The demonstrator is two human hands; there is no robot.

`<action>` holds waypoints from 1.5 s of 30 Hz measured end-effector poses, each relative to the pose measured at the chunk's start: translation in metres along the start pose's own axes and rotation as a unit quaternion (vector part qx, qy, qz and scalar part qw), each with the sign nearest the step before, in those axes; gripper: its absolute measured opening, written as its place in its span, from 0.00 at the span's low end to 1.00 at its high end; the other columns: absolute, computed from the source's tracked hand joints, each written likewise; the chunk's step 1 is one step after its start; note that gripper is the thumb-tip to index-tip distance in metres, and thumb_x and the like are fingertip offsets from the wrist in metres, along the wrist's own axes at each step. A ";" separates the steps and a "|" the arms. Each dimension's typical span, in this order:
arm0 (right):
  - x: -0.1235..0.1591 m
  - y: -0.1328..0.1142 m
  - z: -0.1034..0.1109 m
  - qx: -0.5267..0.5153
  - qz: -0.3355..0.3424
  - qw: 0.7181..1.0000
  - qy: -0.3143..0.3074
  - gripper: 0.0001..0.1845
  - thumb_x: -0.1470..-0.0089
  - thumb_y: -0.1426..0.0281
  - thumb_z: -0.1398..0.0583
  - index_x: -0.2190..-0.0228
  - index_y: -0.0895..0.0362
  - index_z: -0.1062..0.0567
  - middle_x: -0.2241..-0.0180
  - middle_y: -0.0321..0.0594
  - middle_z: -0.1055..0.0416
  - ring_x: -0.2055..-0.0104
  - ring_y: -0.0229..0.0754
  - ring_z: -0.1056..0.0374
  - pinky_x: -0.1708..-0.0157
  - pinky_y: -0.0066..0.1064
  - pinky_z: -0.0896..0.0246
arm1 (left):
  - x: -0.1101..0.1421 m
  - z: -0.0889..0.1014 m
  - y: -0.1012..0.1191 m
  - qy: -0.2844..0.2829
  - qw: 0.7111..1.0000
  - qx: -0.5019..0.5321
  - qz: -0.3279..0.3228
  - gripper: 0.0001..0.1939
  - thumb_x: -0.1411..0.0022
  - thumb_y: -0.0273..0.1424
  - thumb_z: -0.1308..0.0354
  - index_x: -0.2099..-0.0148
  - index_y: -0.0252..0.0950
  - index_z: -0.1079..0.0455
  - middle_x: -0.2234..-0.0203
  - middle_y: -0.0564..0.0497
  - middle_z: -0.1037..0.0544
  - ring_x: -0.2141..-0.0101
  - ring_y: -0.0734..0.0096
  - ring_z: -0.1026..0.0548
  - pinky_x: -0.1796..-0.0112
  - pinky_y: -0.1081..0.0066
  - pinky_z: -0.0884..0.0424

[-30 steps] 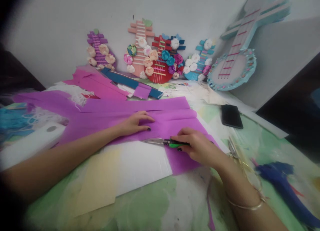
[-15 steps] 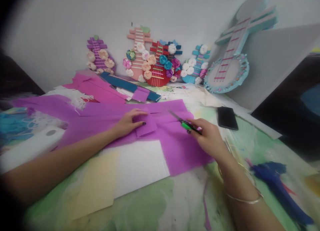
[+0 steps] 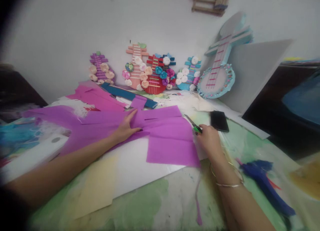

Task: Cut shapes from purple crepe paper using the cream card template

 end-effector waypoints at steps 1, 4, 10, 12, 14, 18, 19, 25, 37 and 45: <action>0.000 0.000 -0.003 0.009 0.000 1.000 -0.008 0.20 0.48 0.74 0.45 0.54 0.62 0.23 0.61 0.53 0.23 0.60 0.52 0.27 0.67 0.33 0.42 | 0.000 0.000 0.002 0.000 1.000 0.002 -0.004 0.48 0.49 0.32 0.33 0.31 0.36 0.54 0.35 0.38 0.47 0.36 0.50 0.48 0.38 0.54 0.51; 0.000 -0.004 -0.010 0.017 0.009 1.000 -0.019 0.20 0.48 0.76 0.45 0.55 0.62 0.23 0.63 0.53 0.23 0.61 0.51 0.27 0.66 0.32 0.43 | 0.001 0.000 0.009 0.001 1.000 0.012 -0.021 0.51 0.50 0.33 0.32 0.31 0.36 0.56 0.34 0.39 0.50 0.35 0.51 0.52 0.37 0.54 0.54; 0.004 -0.005 -0.017 0.043 0.001 0.999 -0.024 0.19 0.48 0.77 0.46 0.56 0.62 0.24 0.63 0.55 0.25 0.60 0.52 0.29 0.65 0.33 0.44 | 0.001 0.000 0.014 -0.005 0.998 0.048 -0.029 0.48 0.51 0.34 0.32 0.32 0.37 0.52 0.34 0.40 0.48 0.35 0.54 0.51 0.37 0.55 0.54; 0.005 -0.002 -0.017 0.049 -0.006 0.999 -0.022 0.17 0.47 0.77 0.47 0.57 0.63 0.24 0.64 0.57 0.26 0.60 0.53 0.29 0.64 0.35 0.43 | 0.001 0.001 0.012 0.001 0.998 0.065 -0.017 0.49 0.51 0.36 0.32 0.32 0.36 0.51 0.34 0.40 0.48 0.35 0.53 0.51 0.37 0.55 0.54; 0.006 0.000 -0.015 0.056 -0.014 0.998 -0.022 0.16 0.46 0.76 0.47 0.59 0.65 0.24 0.64 0.59 0.27 0.60 0.55 0.30 0.63 0.38 0.42 | 0.000 0.002 0.007 0.008 0.996 0.088 -0.005 0.48 0.50 0.39 0.32 0.32 0.36 0.51 0.34 0.41 0.49 0.35 0.52 0.51 0.37 0.55 0.55; 0.009 -0.018 0.002 0.017 0.014 0.999 0.043 0.20 0.45 0.75 0.47 0.52 0.62 0.26 0.54 0.59 0.29 0.53 0.60 0.33 0.59 0.45 0.39 | -0.002 0.002 -0.002 0.012 0.988 0.155 0.020 0.34 0.38 0.47 0.47 0.35 0.36 0.44 0.35 0.43 0.43 0.36 0.54 0.47 0.37 0.56 0.51; 0.012 -0.033 0.010 -0.024 0.054 0.995 0.077 0.21 0.45 0.75 0.47 0.50 0.61 0.27 0.52 0.58 0.30 0.51 0.59 0.34 0.57 0.48 0.39 | -0.002 0.001 -0.003 0.010 0.985 0.173 0.025 0.32 0.36 0.48 0.50 0.36 0.36 0.42 0.36 0.43 0.41 0.37 0.54 0.45 0.38 0.57 0.49; 0.041 -0.132 0.027 -0.339 0.264 0.902 0.043 0.17 0.43 0.69 0.43 0.53 0.59 0.25 0.55 0.49 0.25 0.53 0.48 0.30 0.51 0.43 0.35 | -0.002 0.001 -0.002 0.004 0.966 0.255 0.039 0.30 0.34 0.51 0.55 0.40 0.36 0.35 0.40 0.44 0.35 0.40 0.52 0.38 0.41 0.56 0.43; 0.051 -0.243 0.001 -0.280 0.342 0.897 -0.022 0.08 0.52 0.77 0.35 0.67 0.57 0.20 0.65 0.42 0.22 0.59 0.47 0.32 0.56 0.39 0.41 | -0.002 0.000 -0.002 0.011 0.950 0.309 0.036 0.30 0.35 0.51 0.52 0.41 0.36 0.33 0.41 0.43 0.33 0.42 0.51 0.36 0.42 0.55 0.42; 0.053 -0.256 -0.011 -0.313 0.339 0.886 -0.043 0.09 0.52 0.81 0.36 0.72 0.56 0.19 0.70 0.38 0.22 0.64 0.42 0.32 0.59 0.33 0.43 | -0.004 0.002 -0.003 0.018 0.957 0.289 0.031 0.29 0.34 0.50 0.54 0.42 0.35 0.33 0.41 0.43 0.33 0.40 0.55 0.38 0.40 0.59 0.45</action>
Point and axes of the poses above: each hand's wrist, its own x-axis away from the middle knuckle, its own z-axis out of the back of the hand, y = z × x, the point moved 10 cm from there along -x, towards the middle knuckle
